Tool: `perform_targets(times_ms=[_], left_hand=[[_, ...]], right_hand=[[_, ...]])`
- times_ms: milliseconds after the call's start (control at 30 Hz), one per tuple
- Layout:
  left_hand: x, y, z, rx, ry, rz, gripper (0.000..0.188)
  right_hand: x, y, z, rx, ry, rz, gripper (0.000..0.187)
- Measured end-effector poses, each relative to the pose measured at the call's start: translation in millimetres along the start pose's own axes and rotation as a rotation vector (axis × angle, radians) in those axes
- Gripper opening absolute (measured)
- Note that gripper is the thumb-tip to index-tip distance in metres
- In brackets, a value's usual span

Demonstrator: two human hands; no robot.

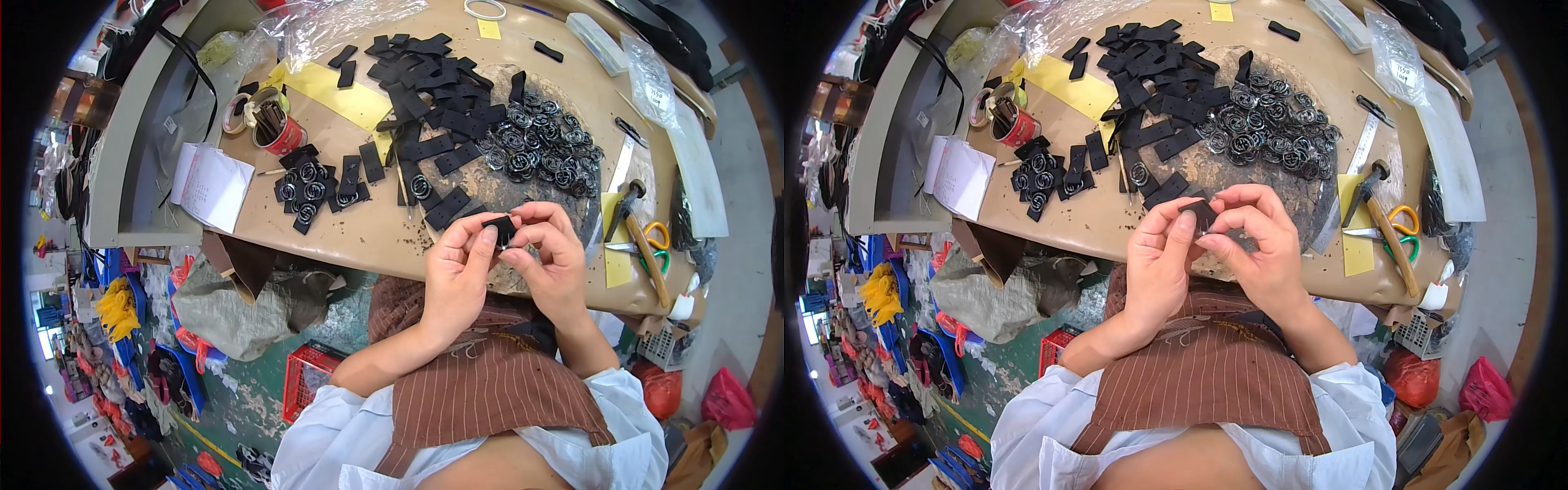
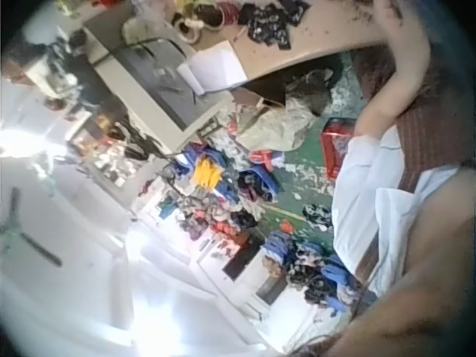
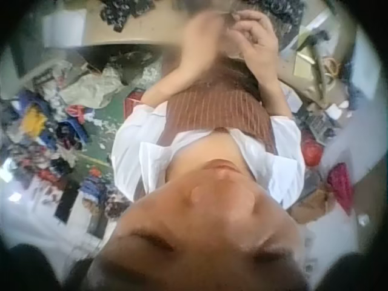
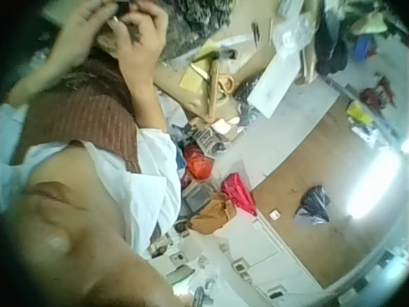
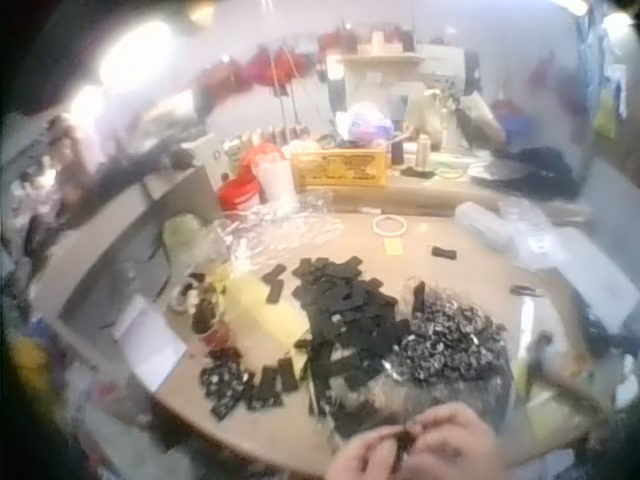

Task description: The person assembles small metal hardware onto black fabric strips by hand. They pick up a metal piece and a fabric strip, insert the metal into the fabric, and press it to secure it. The finished units are placed on the table, and the process is repeated continuously.

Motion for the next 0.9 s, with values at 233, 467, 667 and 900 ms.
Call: perform_targets(times_ms=[233,467,667,900], left_hand=[[-0.7,-1.0,0.1,0.032,0.034,-0.043,0.024],[1.9,-3.5,0.2,0.065,0.003,-0.079,0.026],[7.2,-6.7,-2.0,0.105,0.070,-0.079,0.024],[8.9,-9.3,3.3,0.080,-0.044,-0.222,0.027]], right_hand=[[-5.4,5.1,-4.9,0.129,0.089,0.160,0.013],[-9.5,7.4,-6.3,0.195,0.295,0.257,0.010],[-14.0,9.2,-7.5,0.209,0.278,0.234,0.014],[-25.5,4.9,-10.0,0.062,0.363,0.247,0.039]])
Point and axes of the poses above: each hand's wrist, its own y-axis towards the middle knuckle, its own z-axis out of the palm, x = y × z, the point moved 6 cm from there along y, towards the middle knuckle, and after that the axes turned 10 degrees about z, right-handed, at the moved point
